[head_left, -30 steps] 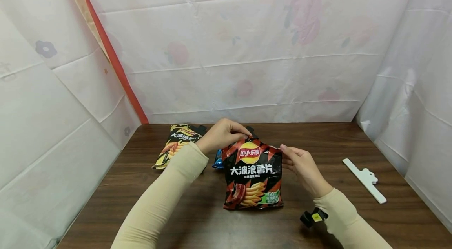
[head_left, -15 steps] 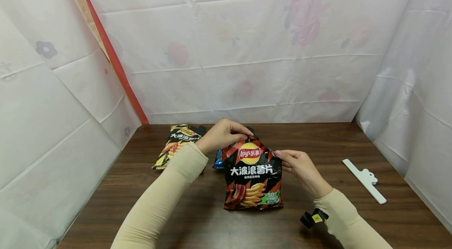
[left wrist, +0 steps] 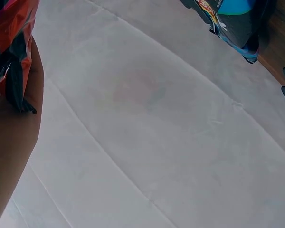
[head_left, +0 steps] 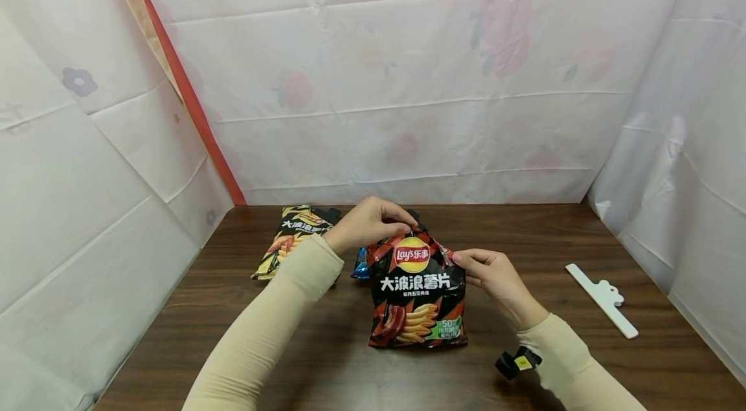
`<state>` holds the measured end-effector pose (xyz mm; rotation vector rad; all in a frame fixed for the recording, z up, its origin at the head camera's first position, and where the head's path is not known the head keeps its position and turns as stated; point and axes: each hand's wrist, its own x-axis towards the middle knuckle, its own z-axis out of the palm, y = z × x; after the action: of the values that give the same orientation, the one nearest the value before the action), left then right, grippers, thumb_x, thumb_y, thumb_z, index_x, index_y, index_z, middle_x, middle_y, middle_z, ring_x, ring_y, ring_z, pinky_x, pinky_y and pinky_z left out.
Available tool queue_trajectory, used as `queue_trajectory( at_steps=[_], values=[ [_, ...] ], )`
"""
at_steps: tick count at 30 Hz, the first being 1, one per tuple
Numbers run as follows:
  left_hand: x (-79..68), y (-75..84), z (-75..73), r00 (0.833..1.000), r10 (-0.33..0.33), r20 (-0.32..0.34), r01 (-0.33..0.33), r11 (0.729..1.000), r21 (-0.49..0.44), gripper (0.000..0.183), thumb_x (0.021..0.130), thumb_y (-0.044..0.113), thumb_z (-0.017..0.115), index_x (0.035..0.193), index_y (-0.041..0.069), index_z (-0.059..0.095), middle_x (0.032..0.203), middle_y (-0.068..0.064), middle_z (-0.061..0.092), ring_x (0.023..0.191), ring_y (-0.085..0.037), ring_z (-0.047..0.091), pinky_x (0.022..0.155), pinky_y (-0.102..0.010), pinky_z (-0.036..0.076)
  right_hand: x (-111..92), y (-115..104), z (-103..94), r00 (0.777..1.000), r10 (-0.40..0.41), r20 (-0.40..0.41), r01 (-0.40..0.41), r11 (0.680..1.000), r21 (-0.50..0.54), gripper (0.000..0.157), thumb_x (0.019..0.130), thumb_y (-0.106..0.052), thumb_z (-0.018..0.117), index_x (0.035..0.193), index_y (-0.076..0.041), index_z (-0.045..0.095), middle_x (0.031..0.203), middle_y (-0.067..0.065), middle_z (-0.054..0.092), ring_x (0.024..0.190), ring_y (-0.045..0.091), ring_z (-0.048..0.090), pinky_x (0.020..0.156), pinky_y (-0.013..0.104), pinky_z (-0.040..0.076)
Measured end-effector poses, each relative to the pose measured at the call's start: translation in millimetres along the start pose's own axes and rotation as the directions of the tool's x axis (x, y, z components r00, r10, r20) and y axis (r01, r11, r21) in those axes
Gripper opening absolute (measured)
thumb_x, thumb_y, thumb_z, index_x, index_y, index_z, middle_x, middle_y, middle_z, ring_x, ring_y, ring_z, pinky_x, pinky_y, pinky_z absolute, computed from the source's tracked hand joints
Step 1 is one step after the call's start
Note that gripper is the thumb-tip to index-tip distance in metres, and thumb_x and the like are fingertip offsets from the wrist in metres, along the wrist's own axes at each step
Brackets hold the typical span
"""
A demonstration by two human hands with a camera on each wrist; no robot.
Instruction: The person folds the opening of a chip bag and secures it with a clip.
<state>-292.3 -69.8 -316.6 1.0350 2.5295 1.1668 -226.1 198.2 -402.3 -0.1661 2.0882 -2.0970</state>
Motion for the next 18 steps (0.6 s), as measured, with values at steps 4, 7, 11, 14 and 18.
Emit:
queue_trajectory(
  at_steps=[4,7,11,14,18],
  values=[
    [-0.3,2.1,-0.7,1.0,-0.015,0.009,0.015,1.0,0.01,0.021,0.095,0.023,0.066,0.113,0.016,0.075,0.108,0.003,0.074,0.081,-0.009,0.068,0.068,-0.028,0.051,0,0,1.0,1.0,-0.006,-0.011,0.006,1.0,-0.001,0.022,0.096,-0.026,0.065,0.105,-0.009,0.075,0.097,-0.007,0.072,0.09,0.008,0.069,0.082,0.031,0.057],
    [0.2,5.9,-1.5,1.0,-0.025,0.017,0.025,0.999,0.041,0.022,0.094,0.03,0.067,0.113,0.021,0.074,0.109,0.005,0.073,0.083,-0.007,0.067,0.071,-0.029,0.051,0,0,1.3,1.0,-0.004,-0.019,0.004,1.0,-0.007,0.027,0.095,-0.026,0.066,0.109,-0.004,0.073,0.097,-0.007,0.072,0.09,0.008,0.069,0.082,0.031,0.057],
    [2.8,11.2,-2.3,0.999,-0.028,0.022,0.026,0.996,0.087,0.026,0.096,0.038,0.063,0.114,0.023,0.073,0.106,0.006,0.074,0.074,-0.009,0.061,0.069,-0.03,0.048,-1,0,1.2,1.0,-0.002,-0.028,0.002,1.0,-0.018,0.033,0.095,-0.026,0.066,0.112,0.001,0.071,0.096,-0.007,0.072,0.09,0.008,0.069,0.083,0.031,0.057],
    [6.0,13.1,-2.4,0.999,-0.028,0.022,0.025,0.994,0.107,0.028,0.098,0.041,0.058,0.114,0.023,0.074,0.104,0.007,0.074,0.078,-0.012,0.063,0.071,-0.03,0.048,-1,0,0.7,1.0,-0.004,-0.026,0.003,1.0,-0.016,0.033,0.095,-0.026,0.066,0.112,0.002,0.071,0.096,-0.007,0.073,0.09,0.008,0.069,0.083,0.032,0.057],
    [10.5,15.7,-2.0,0.999,-0.037,0.018,0.034,0.991,0.131,0.03,0.1,0.041,0.054,0.114,0.022,0.073,0.106,0.006,0.073,0.095,-0.014,0.067,0.08,-0.031,0.051,-1,-1,0.1,1.0,-0.008,-0.019,0.008,1.0,-0.012,0.034,0.095,-0.026,0.066,0.113,0.002,0.071,0.096,-0.007,0.073,0.091,0.008,0.069,0.084,0.032,0.057]
  ],
)
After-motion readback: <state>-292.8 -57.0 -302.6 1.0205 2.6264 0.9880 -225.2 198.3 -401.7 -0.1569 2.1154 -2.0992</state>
